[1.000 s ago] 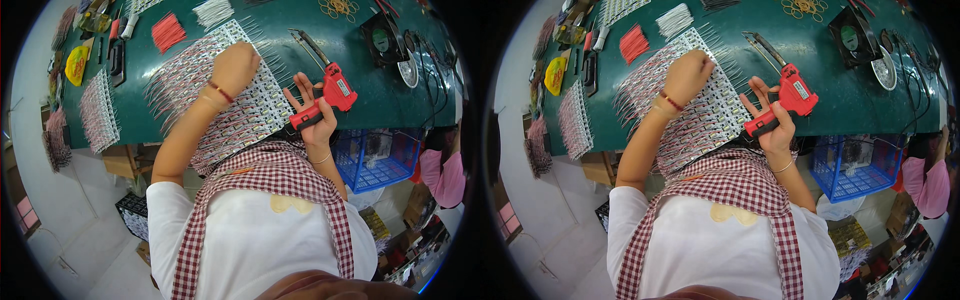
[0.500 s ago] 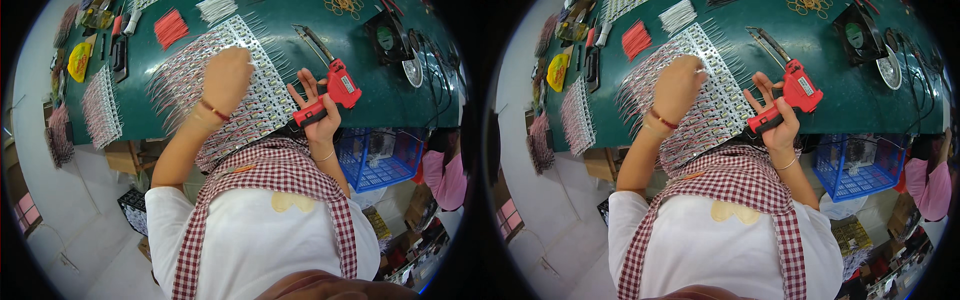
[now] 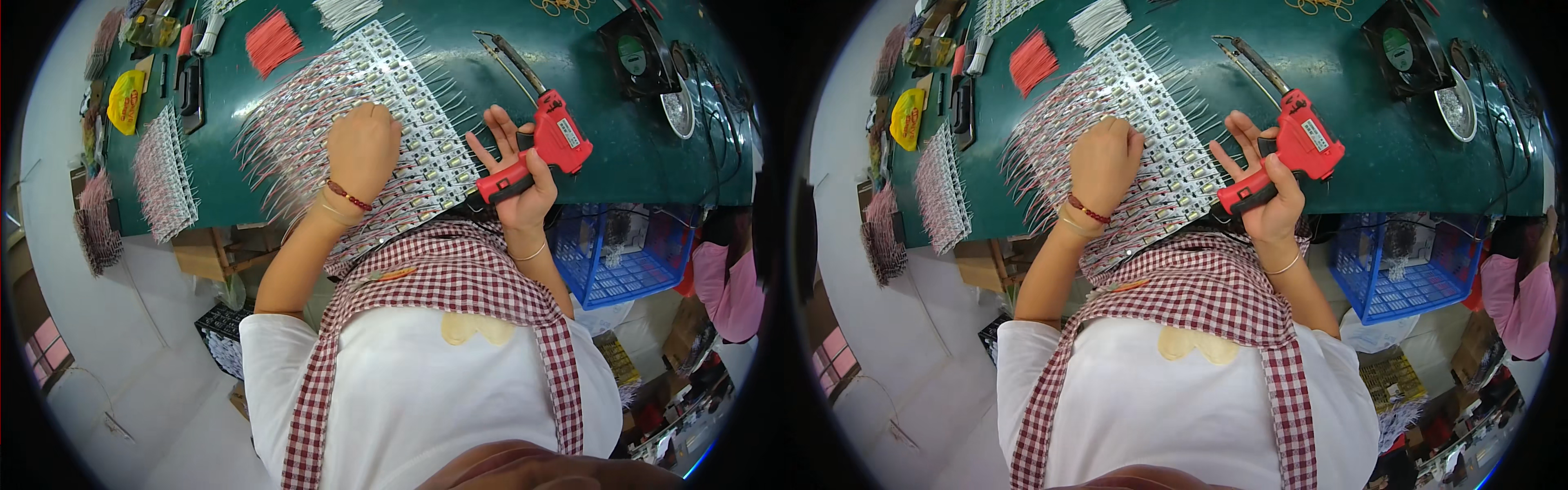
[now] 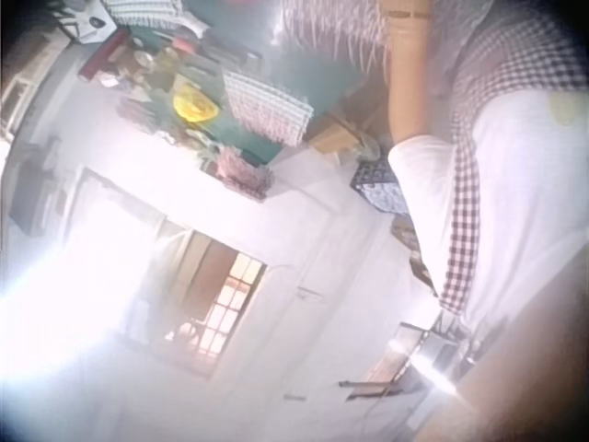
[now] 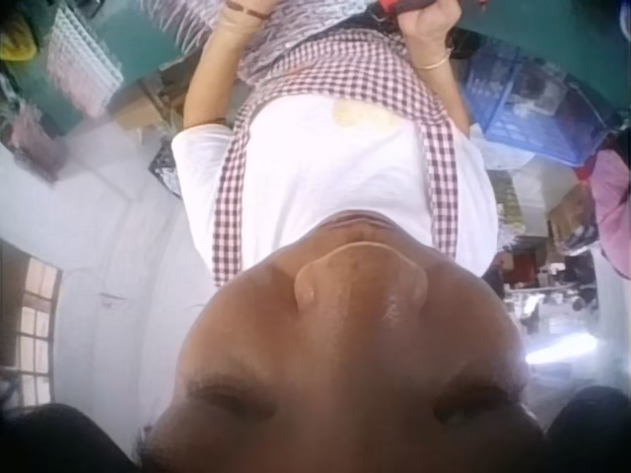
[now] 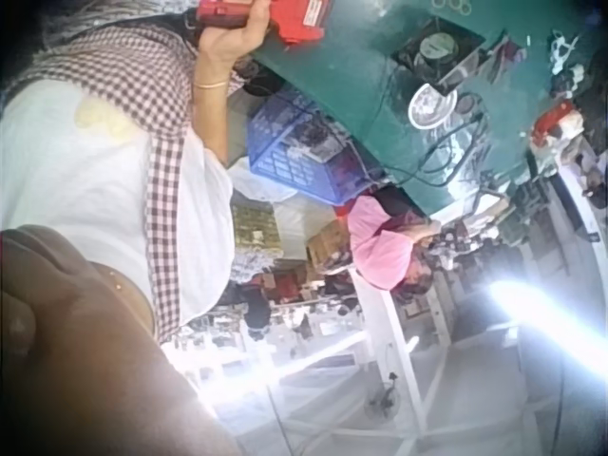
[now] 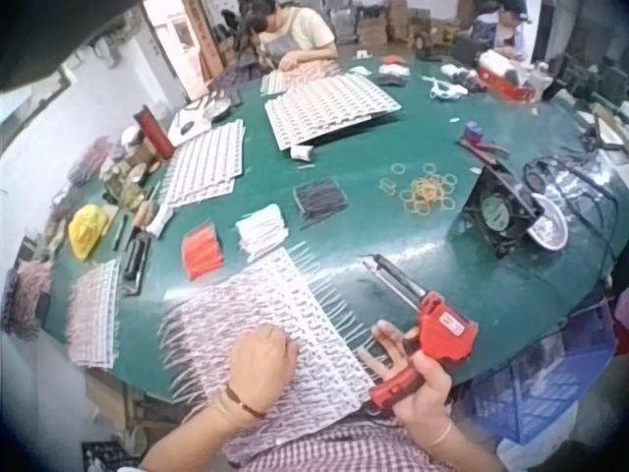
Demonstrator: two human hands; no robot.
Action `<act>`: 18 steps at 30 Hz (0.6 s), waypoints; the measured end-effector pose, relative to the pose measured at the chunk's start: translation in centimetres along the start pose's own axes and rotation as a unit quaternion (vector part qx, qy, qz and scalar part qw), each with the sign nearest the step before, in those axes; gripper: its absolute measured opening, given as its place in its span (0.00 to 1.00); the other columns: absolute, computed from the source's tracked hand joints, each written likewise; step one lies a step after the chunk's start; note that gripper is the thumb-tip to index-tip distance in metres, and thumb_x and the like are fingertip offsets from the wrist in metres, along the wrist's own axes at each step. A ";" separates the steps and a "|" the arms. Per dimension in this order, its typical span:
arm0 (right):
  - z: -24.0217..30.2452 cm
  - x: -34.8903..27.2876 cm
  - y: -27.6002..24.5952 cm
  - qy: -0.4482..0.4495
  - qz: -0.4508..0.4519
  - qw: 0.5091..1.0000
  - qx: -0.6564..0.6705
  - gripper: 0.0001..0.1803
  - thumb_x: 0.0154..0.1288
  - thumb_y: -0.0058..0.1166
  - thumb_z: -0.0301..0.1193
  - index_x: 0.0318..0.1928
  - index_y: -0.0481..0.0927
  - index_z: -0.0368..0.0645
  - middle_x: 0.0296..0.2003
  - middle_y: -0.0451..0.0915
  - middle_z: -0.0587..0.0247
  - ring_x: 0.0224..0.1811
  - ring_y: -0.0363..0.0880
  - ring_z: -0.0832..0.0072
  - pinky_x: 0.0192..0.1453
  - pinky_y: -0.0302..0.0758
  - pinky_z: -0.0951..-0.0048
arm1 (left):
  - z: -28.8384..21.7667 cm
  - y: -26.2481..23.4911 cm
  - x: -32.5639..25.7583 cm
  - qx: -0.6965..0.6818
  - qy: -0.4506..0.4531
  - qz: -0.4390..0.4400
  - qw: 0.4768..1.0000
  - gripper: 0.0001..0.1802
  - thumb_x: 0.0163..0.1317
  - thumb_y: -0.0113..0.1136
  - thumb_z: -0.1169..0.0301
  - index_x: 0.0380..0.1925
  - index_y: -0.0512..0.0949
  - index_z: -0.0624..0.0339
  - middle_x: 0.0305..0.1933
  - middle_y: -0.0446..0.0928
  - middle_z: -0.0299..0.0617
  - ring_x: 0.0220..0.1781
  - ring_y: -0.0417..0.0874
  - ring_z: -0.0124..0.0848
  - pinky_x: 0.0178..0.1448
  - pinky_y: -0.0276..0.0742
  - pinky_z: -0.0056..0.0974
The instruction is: The person solders electronic components onto a sheet of circuit boards using a soldering iron while positioning components and wires by hand.
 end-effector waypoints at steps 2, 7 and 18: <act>0.2 0.1 -0.2 0.001 0.000 1.000 -0.001 0.15 0.64 0.47 0.32 0.51 0.68 0.46 0.63 0.62 0.38 0.71 0.53 0.51 0.71 0.47 0.34 | 0.0 -0.4 0.0 0.065 -0.007 -0.021 0.998 0.06 0.53 0.62 0.70 0.24 0.76 0.59 0.27 0.74 0.43 0.31 0.77 0.42 0.35 0.72 0.44; 0.1 0.1 0.0 -0.001 -0.003 1.000 0.007 0.15 0.65 0.47 0.32 0.51 0.68 0.46 0.63 0.62 0.39 0.71 0.53 0.51 0.71 0.47 0.33 | -1.7 -0.5 1.8 0.020 0.065 -0.053 0.996 0.06 0.51 0.62 0.70 0.27 0.76 0.58 0.30 0.73 0.42 0.35 0.77 0.40 0.38 0.71 0.43; 0.2 0.1 -0.1 -0.003 0.000 1.000 0.005 0.15 0.65 0.47 0.32 0.51 0.67 0.46 0.62 0.63 0.38 0.71 0.54 0.51 0.71 0.47 0.34 | -2.7 2.3 4.0 -0.143 0.122 0.070 0.980 0.07 0.52 0.60 0.72 0.23 0.77 0.65 0.29 0.77 0.50 0.33 0.79 0.47 0.40 0.75 0.46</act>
Point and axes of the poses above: each hand's wrist, its own x-axis towards the middle knuckle, its own y-axis out of the palm, z = x × y, the point moved 2 cm from there along x, towards the middle knuckle
